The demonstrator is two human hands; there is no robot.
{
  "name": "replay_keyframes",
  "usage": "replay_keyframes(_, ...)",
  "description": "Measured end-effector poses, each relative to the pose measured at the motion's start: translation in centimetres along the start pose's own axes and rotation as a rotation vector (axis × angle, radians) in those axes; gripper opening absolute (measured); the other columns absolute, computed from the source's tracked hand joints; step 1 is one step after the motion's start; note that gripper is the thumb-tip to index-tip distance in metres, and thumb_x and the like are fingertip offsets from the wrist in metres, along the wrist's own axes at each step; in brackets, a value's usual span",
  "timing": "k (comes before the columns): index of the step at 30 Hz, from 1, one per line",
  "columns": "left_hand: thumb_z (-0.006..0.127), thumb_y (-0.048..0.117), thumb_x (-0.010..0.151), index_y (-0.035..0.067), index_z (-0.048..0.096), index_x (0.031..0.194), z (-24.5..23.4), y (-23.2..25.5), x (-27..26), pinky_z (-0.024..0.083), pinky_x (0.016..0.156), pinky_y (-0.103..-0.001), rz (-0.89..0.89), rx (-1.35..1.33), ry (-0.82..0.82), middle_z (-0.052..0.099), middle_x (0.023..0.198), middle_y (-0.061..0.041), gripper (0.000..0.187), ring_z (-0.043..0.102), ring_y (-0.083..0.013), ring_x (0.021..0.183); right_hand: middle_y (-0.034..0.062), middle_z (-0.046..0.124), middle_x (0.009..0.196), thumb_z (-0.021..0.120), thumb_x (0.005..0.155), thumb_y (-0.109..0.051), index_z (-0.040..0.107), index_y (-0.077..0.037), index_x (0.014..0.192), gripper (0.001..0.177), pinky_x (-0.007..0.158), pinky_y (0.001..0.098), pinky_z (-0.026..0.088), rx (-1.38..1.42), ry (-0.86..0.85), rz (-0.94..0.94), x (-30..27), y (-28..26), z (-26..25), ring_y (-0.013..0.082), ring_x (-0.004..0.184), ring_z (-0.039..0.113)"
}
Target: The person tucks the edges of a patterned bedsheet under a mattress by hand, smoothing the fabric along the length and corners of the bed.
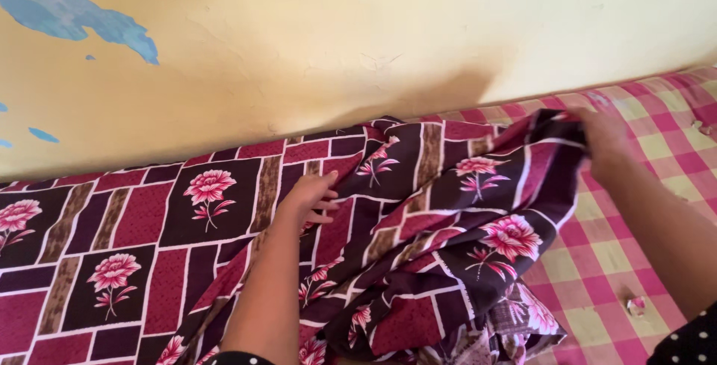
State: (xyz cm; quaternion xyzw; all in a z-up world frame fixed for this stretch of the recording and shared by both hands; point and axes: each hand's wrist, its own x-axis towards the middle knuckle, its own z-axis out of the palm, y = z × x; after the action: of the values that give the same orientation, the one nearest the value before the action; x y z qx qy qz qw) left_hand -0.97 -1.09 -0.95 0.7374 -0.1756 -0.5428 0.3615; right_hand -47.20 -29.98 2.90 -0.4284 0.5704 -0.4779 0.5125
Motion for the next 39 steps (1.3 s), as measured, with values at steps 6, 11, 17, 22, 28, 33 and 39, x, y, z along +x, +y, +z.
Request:
replay_keyframes(6, 0.065, 0.059, 0.085, 0.011, 0.051, 0.145, 3.9, 1.9, -0.3, 0.055, 0.098, -0.059, 0.054, 0.096, -0.028, 0.064, 0.141, -0.015, 0.078, 0.066, -0.0324, 0.124, 0.0127, 0.075, 0.111, 0.066, 0.092, -0.042, 0.069, -0.004, 0.126, 0.051, 0.102, 0.041, 0.047, -0.334, -0.647, 0.056, -5.2, -2.0, 7.0, 0.0271, 0.106, 0.069)
replay_keyframes(11, 0.082, 0.059, 0.072, 0.014, 0.022, 0.161, 7.6, 2.5, -2.5, 0.046, 0.11, -0.066, -0.001, 0.345, -0.228, 0.04, 0.157, -0.018, 0.116, 0.051, -0.0365, 0.137, 0.013, 0.061, 0.14, 0.069, 0.089, -0.039, 0.049, -0.008, 0.146, 0.068, 0.108, 0.0422, 0.043, -0.521, -0.753, -0.067, -9.7, -3.4, 12.5, 0.0245, 0.13, 0.058)
replay_keyframes(17, 0.077, 0.065, 0.071, 0.007, 0.022, 0.161, 8.6, 2.3, -1.7, 0.047, 0.108, -0.065, 0.105, 0.41, -0.233, 0.046, 0.155, -0.022, 0.12, 0.056, -0.0372, 0.136, 0.0156, 0.068, 0.137, 0.067, 0.088, -0.011, 0.059, -0.007, 0.145, 0.058, 0.098, 0.0375, 0.055, -0.516, -0.234, -0.228, -3.2, -0.4, 10.6, 0.0268, 0.12, 0.07)
replay_keyframes(22, 0.073, 0.067, 0.074, 0.007, 0.021, 0.161, 6.9, 1.9, -0.8, 0.046, 0.107, -0.066, 0.091, 0.388, -0.211, 0.045, 0.156, -0.02, 0.118, 0.056, -0.0358, 0.135, 0.0238, 0.058, 0.136, 0.076, 0.075, 0.01, 0.046, -0.011, 0.15, 0.083, 0.087, 0.0568, 0.055, -0.723, -0.013, 0.062, 1.7, 4.9, 3.3, 0.0383, 0.116, 0.06)
replay_keyframes(28, 0.068, 0.073, 0.073, 0.009, 0.031, 0.159, 5.9, 2.2, -2.3, 0.05, 0.107, -0.059, 0.073, 0.443, -0.164, 0.051, 0.153, -0.018, 0.113, 0.061, -0.0308, 0.132, 0.0127, 0.073, 0.115, 0.069, 0.092, -0.021, 0.061, -0.008, 0.142, 0.052, 0.079, 0.0456, 0.057, -0.439, -0.588, 0.425, -2.5, 9.6, 2.3, 0.0235, 0.095, 0.068)
replay_keyframes(33, 0.056, 0.081, 0.072, 0.019, 0.038, 0.159, 7.0, 4.7, -4.1, 0.047, 0.104, -0.056, 0.144, 0.247, -0.209, 0.052, 0.151, -0.016, 0.108, 0.06, -0.029, 0.129, 0.0147, 0.075, 0.104, 0.067, 0.095, -0.018, 0.069, -0.007, 0.133, 0.04, 0.075, 0.0351, 0.059, -0.413, -0.757, 0.2, -9.5, 3.5, 8.7, 0.0192, 0.083, 0.07)
replay_keyframes(39, 0.072, 0.069, 0.075, 0.004, 0.068, 0.13, 8.6, 5.4, -3.7, 0.056, 0.094, -0.049, 0.21, 0.004, -0.194, 0.077, 0.116, -0.017, 0.086, 0.074, -0.027, 0.108, 0.0135, 0.072, 0.093, 0.067, 0.097, -0.037, 0.066, -0.005, 0.127, 0.044, 0.064, 0.0325, 0.058, -0.794, -1.282, 0.09, -18.7, -3.5, 15.4, 0.0252, 0.075, 0.071)
